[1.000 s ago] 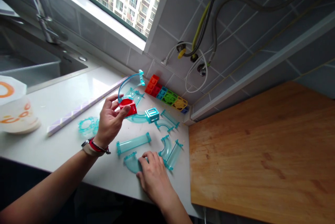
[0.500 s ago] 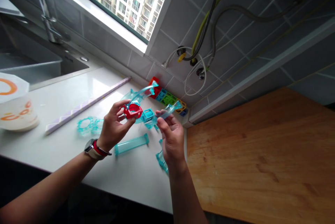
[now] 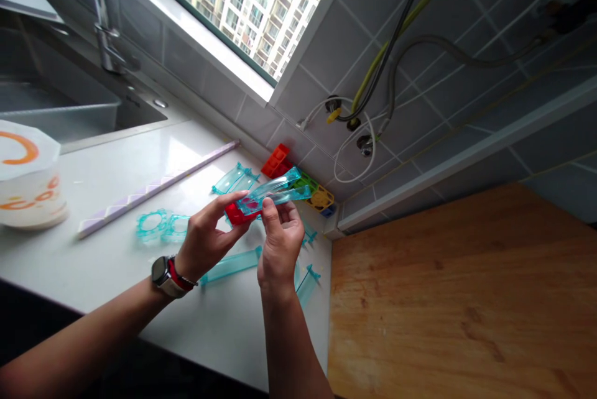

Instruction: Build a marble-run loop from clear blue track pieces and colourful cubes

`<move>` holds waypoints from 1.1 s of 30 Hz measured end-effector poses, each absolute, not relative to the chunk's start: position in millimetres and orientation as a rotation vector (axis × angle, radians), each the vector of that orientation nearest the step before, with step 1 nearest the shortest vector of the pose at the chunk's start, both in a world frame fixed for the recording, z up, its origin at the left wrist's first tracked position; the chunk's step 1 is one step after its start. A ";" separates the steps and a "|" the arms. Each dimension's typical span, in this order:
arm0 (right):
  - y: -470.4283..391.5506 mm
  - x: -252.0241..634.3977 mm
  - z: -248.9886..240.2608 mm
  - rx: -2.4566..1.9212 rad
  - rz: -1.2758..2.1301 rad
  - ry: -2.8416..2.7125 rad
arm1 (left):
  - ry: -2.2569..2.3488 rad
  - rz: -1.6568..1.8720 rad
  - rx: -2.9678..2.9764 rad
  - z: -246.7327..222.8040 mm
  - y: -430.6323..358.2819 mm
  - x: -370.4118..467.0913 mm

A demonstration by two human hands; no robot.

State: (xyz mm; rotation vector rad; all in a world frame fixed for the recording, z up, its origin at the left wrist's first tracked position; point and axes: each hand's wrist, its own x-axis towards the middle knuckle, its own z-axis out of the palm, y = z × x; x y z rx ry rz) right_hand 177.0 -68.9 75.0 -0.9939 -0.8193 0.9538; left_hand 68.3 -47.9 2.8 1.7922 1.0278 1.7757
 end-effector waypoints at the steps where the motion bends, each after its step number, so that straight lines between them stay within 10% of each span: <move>1: -69.2 177.6 75.1 -1.001 0.947 -0.813 | 1.025 1.773 1.795 2.7 -47.7 68.3; 33: -60.7 191.6 64.8 -0.901 1.057 -0.969 | 0.694 1.543 1.296 3.0 -45.0 66.3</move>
